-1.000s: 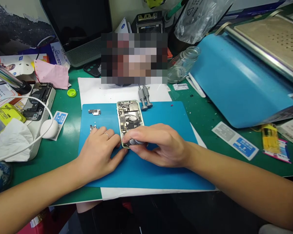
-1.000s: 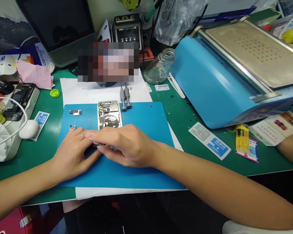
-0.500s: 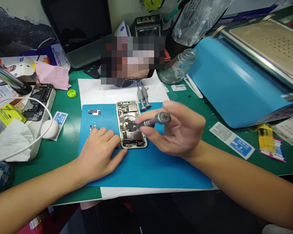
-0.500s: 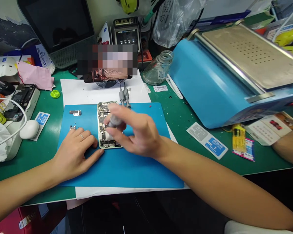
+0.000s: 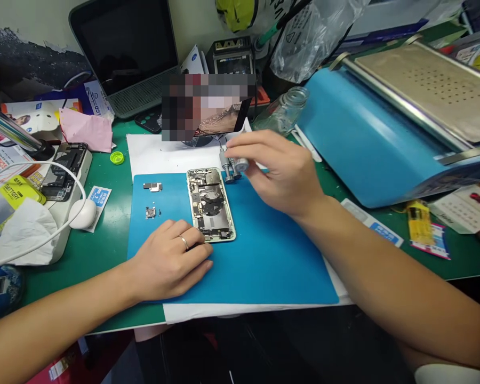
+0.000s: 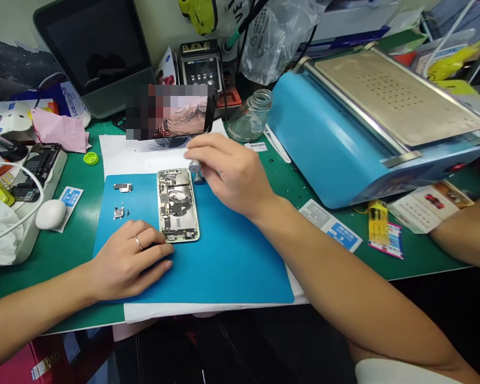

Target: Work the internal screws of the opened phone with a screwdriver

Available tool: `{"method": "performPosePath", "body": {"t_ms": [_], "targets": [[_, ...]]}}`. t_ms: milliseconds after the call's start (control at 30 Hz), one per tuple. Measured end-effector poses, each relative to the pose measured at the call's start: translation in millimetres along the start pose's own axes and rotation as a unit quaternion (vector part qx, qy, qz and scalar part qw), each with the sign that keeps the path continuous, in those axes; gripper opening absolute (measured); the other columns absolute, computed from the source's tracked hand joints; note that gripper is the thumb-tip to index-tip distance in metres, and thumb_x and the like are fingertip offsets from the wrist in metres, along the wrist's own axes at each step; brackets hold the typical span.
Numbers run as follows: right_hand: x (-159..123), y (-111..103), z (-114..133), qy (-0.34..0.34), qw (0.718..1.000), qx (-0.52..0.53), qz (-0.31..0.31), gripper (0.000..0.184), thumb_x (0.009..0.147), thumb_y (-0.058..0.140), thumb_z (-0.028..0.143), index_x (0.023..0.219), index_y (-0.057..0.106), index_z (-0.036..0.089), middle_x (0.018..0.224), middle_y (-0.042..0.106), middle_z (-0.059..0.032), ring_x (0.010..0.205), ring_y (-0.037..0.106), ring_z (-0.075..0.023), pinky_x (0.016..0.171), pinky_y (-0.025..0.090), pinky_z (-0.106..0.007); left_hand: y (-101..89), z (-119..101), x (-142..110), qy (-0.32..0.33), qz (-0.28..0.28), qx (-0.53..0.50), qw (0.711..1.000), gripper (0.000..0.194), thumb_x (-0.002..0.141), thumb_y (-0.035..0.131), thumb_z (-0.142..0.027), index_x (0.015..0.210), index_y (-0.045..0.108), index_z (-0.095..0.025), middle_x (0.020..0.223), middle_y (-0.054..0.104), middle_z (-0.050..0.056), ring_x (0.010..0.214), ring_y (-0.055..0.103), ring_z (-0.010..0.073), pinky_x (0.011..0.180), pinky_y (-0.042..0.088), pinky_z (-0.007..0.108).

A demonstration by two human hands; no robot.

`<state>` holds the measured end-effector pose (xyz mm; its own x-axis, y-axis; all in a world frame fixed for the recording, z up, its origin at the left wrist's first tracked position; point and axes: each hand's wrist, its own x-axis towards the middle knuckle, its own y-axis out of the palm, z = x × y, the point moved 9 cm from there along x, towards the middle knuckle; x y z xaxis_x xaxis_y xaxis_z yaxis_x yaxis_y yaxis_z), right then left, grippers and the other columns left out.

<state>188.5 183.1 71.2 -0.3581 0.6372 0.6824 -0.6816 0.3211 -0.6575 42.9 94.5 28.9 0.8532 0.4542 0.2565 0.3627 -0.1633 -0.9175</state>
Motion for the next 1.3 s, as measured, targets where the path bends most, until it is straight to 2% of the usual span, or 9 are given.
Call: {"method": "performPosePath", "body": {"t_ms": [100, 233, 367, 533, 667, 1000, 1200, 1300], "targets": [[-5, 19, 6, -0.03, 0.998, 0.019, 0.059, 0.03, 0.092, 0.049, 0.008, 0.108, 0.07, 0.022, 0.118, 0.072, -0.0079, 0.111, 0.068, -0.0235, 0.095, 0.058, -0.043, -0.6, 0, 0, 0.001, -0.004, -0.005, 1.0, 0.016, 0.099, 0.052, -0.026, 0.104, 0.064, -0.016, 0.095, 0.065, 0.006, 0.084, 0.051, 0.0187, 0.072, 0.038, 0.036], [-7, 27, 7, -0.038, 0.996, 0.017, 0.082, 0.029, 0.089, 0.051, 0.007, 0.107, 0.069, 0.021, 0.119, 0.072, -0.0081, 0.111, 0.068, -0.0239, 0.094, 0.058, -0.042, -0.5, 2, 1, -0.011, -0.001, -0.012, 1.0, 0.016, 0.099, 0.052, -0.027, 0.103, 0.064, -0.016, 0.095, 0.065, 0.006, 0.085, 0.052, 0.0187, 0.073, 0.039, 0.036], [-5, 20, -15, 0.023, 0.994, -0.025, 0.101, 0.029, 0.087, 0.047, 0.005, 0.097, 0.07, 0.021, 0.115, 0.073, -0.0081, 0.109, 0.068, -0.0262, 0.094, 0.055, -0.044, 0.9, 3, 0, -0.016, 0.006, -0.01, 1.0, 0.017, 0.1, 0.051, -0.028, 0.103, 0.064, -0.017, 0.094, 0.064, 0.006, 0.085, 0.052, 0.0192, 0.074, 0.039, 0.036], [-12, 18, -52, 0.099, 0.977, -0.086, 0.166, 0.03, 0.083, 0.042, 0.003, 0.09, 0.067, 0.019, 0.112, 0.072, -0.0091, 0.107, 0.066, -0.0289, 0.094, 0.052, -0.045, 2.2, 4, 0, -0.019, 0.008, -0.015, 1.0, 0.019, 0.1, 0.05, -0.029, 0.102, 0.065, -0.017, 0.094, 0.065, 0.006, 0.085, 0.052, 0.0194, 0.073, 0.038, 0.036], [-17, 25, -62, 0.117, 0.966, -0.106, 0.207, 0.03, 0.082, 0.041, 0.002, 0.086, 0.065, 0.019, 0.112, 0.072, -0.0088, 0.106, 0.066, -0.0289, 0.091, 0.052, -0.044, 2.1, 6, 1, -0.024, 0.01, -0.021, 0.999, 0.018, 0.1, 0.051, -0.028, 0.102, 0.065, -0.017, 0.095, 0.065, 0.006, 0.086, 0.052, 0.0194, 0.074, 0.038, 0.036], [-17, 27, -64, 0.119, 0.969, -0.097, 0.194, 0.031, 0.082, 0.041, 0.002, 0.079, 0.067, 0.017, 0.123, 0.067, -0.0096, 0.104, 0.066, -0.0268, 0.083, 0.054, -0.04, 2.1, 6, 0, -0.026, 0.012, -0.015, 0.999, 0.017, 0.099, 0.052, -0.029, 0.103, 0.065, -0.018, 0.094, 0.065, 0.006, 0.085, 0.054, 0.0196, 0.074, 0.039, 0.036], [-13, 23, -58, 0.134, 0.973, -0.071, 0.173, 0.026, 0.084, 0.045, 0.008, 0.084, 0.067, 0.019, 0.109, 0.07, -0.0086, 0.096, 0.066, -0.0247, 0.086, 0.052, -0.039, 2.6, 6, 0, -0.024, 0.012, -0.022, 0.999, 0.018, 0.1, 0.051, -0.028, 0.101, 0.066, -0.017, 0.095, 0.065, 0.007, 0.086, 0.052, 0.0196, 0.074, 0.038, 0.037], [-9, 18, -55, 0.143, 0.976, -0.059, 0.156, 0.024, 0.081, 0.047, 0.008, 0.084, 0.067, 0.021, 0.098, 0.071, -0.0075, 0.091, 0.067, -0.0247, 0.082, 0.052, -0.038, 2.3, 6, 0, -0.023, 0.011, -0.022, 0.999, 0.018, 0.1, 0.052, -0.028, 0.101, 0.066, -0.017, 0.095, 0.065, 0.006, 0.086, 0.052, 0.0195, 0.074, 0.038, 0.037]]}}
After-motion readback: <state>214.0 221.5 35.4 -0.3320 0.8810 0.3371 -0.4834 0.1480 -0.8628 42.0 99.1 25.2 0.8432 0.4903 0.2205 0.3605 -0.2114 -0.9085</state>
